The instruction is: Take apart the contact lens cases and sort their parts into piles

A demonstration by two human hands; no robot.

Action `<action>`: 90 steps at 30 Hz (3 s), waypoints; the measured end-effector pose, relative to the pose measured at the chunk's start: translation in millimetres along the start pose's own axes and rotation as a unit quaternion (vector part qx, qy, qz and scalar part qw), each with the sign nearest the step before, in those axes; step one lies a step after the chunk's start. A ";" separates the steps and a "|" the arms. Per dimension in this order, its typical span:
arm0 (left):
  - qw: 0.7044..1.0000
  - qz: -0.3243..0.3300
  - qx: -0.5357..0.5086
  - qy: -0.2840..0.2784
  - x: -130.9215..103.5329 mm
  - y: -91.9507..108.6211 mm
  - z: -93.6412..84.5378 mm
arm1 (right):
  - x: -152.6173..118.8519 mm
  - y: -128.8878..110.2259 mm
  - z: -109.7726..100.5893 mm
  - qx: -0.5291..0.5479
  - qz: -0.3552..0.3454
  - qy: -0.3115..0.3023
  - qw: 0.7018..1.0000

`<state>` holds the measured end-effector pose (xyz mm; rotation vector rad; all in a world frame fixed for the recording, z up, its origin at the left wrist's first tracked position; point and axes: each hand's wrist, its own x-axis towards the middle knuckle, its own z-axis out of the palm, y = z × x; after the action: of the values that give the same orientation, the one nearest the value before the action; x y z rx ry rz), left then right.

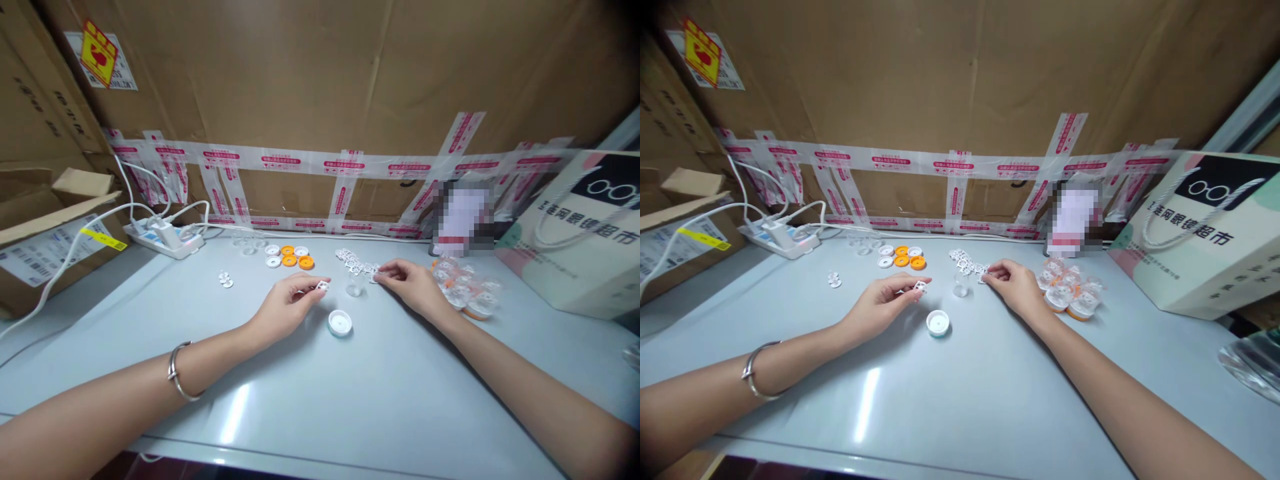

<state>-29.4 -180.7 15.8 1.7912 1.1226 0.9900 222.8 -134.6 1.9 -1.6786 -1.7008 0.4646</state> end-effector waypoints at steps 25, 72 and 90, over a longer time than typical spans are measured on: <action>0.910 0.328 0.247 -0.052 -16.3 4.2 5.8 | -67.2 -71.0 7.8 0.350 0.045 -0.265 0.897; 0.995 -0.016 -0.093 -0.034 -7.4 2.6 11.3 | -71.9 -73.7 15.8 0.491 0.153 -0.297 0.804; 0.947 0.223 0.220 -0.068 43.3 8.5 12.4 | -19.4 -13.9 -14.8 -0.095 -0.153 -0.026 0.983</action>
<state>-2.3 -145.6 27.4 2.5141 0.9162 0.8902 221.4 -158.0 17.4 -1.5060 -2.0532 0.2078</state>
